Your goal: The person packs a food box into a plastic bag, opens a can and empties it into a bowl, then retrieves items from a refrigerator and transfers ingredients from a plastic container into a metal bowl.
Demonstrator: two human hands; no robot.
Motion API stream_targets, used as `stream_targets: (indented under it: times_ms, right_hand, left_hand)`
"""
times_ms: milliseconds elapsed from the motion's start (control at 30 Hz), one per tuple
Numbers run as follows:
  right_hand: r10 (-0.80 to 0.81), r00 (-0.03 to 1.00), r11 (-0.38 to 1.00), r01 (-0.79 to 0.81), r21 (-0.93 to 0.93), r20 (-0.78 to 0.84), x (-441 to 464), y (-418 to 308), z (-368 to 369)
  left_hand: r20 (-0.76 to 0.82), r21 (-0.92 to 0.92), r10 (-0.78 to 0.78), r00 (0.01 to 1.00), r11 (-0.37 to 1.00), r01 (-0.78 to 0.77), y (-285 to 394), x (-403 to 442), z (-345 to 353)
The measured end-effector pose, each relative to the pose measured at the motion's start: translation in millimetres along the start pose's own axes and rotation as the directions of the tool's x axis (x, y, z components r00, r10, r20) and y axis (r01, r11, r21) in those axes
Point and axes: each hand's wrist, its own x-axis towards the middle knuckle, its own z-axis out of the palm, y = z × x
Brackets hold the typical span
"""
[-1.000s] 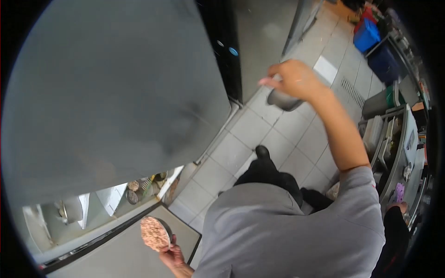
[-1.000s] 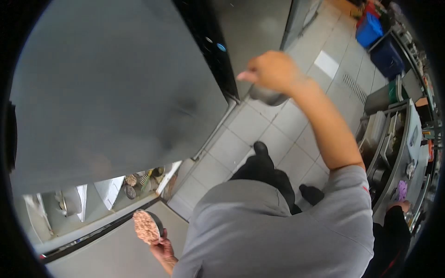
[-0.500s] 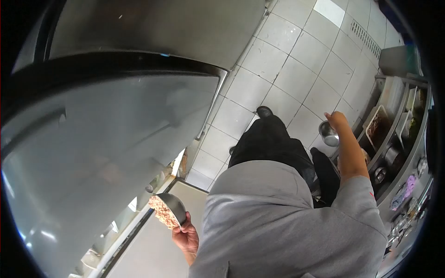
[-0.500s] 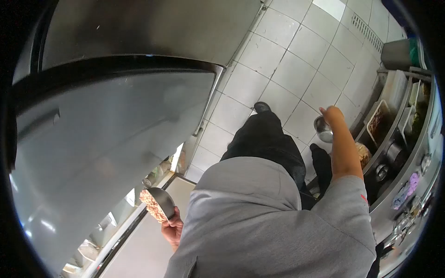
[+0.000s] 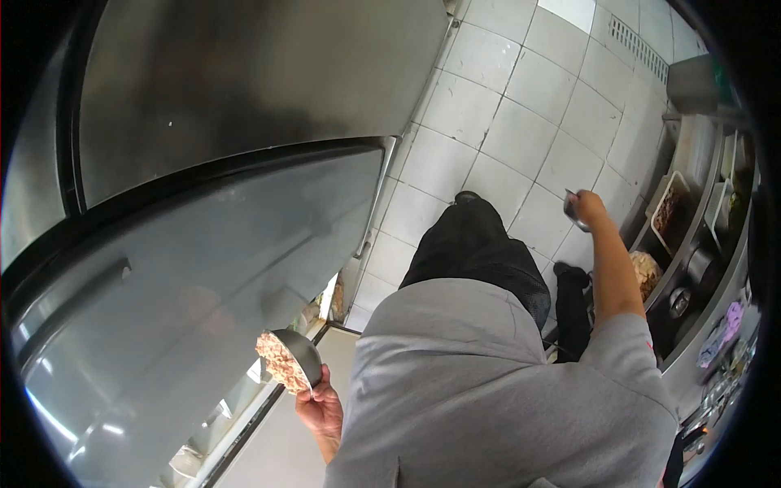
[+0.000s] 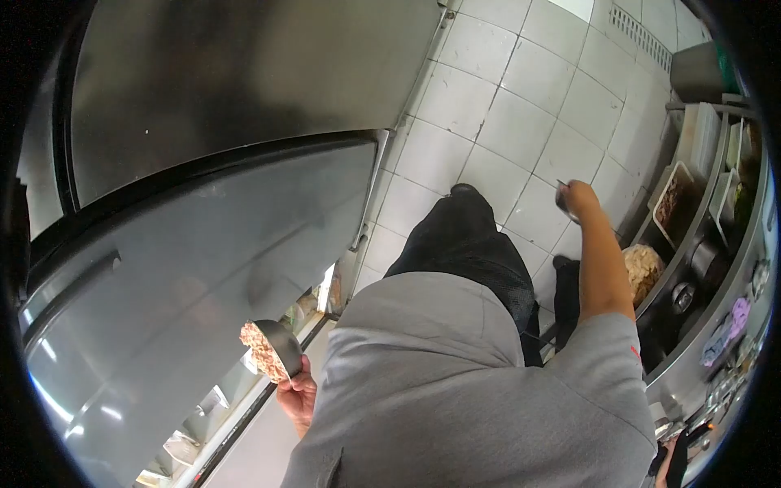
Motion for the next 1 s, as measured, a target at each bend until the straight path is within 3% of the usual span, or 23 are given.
stream_targets:
  times_ms: [67, 133, 200, 233, 300, 367, 433, 500, 567, 600, 667, 733, 800, 833, 900, 1000]
  right_hand:
    - [-0.04, 0.972, 0.997, 0.055, 0.061, -0.232, -39, -94, -63]
    - [-0.218, 0.921, 0.974, 0.227, -0.009, -0.323, -56, -167, -101]
    - [-0.394, 0.87, 0.912, 0.409, -0.013, -0.296, -73, -252, -138]
    - [-0.56, 0.719, 0.787, 0.617, 0.007, -0.413, -78, -292, -141]
    - [-0.699, 0.644, 0.604, 0.764, 0.228, -0.311, -126, -389, -184]
    - [-0.893, 0.382, 0.327, 0.914, 0.241, -0.239, -195, -480, -219]
    - [-0.963, 0.117, 0.034, 0.946, 0.324, -0.242, -236, -553, -271]
    - [-0.955, 0.001, -0.136, 0.887, 0.44, -0.298, -260, -617, -313]
    - [-0.942, 0.036, -0.127, 0.881, 0.457, -0.333, -256, -681, -335]
    - [-0.929, 0.077, -0.097, 0.893, 0.439, -0.361, -305, -751, -286]
    - [-0.937, 0.051, -0.063, 0.948, 0.311, -0.345, -298, -807, -282]
    - [-0.924, -0.003, -0.102, 0.966, 0.238, -0.383, -278, -860, -269]
    - [-0.961, 0.155, 0.086, 0.954, 0.288, -0.228, -273, -903, -269]
    - [-0.981, 0.184, 0.132, 0.871, 0.474, -0.064, -259, -924, -262]
    - [-0.99, 0.136, 0.124, 0.788, 0.603, 0.027, -221, -959, -246]
    - [-0.992, 0.128, 0.102, 0.853, 0.512, -0.014, -196, -1002, -229]
  left_hand:
    - [0.025, 0.013, 0.0, 1.0, 1.0, -0.001, -2, 0, 3]
    - [0.011, 0.007, 0.023, 1.0, 1.0, -0.023, -6, -2, 7]
    - [-0.005, -0.009, 0.053, 0.999, 0.999, -0.053, -8, 2, 10]
    - [-0.041, 0.0, 0.06, 0.997, 0.998, -0.06, -8, 7, 9]
    - [-0.088, 0.011, 0.092, 0.992, 0.996, -0.091, -17, 11, 12]
    - [-0.098, 0.0, 0.112, 0.989, 0.994, -0.113, -16, -1, 8]
    - [-0.121, -0.013, 0.137, 0.983, 0.99, -0.139, -40, -1, 21]
    - [-0.166, -0.037, 0.191, 0.967, 0.979, -0.2, -65, 4, 35]
    - [-0.263, -0.049, 0.269, 0.927, 0.956, -0.291, -91, -2, 71]
    - [-0.272, -0.108, 0.268, 0.924, 0.946, -0.306, -40, -2, 15]
    - [-0.277, -0.234, 0.214, 0.937, 0.93, -0.282, -58, 3, -3]
    - [-0.353, -0.306, 0.252, 0.901, 0.879, -0.365, -71, 8, 4]
    - [-0.5, -0.345, 0.227, 0.836, 0.833, -0.433, -88, 9, 0]
    - [-0.552, -0.331, 0.228, 0.802, 0.823, -0.461, -89, 7, 9]
    - [-0.604, -0.355, 0.228, 0.764, 0.781, -0.514, -97, 12, 15]
    - [-0.651, -0.369, 0.232, 0.722, 0.735, -0.569, -99, 15, 38]
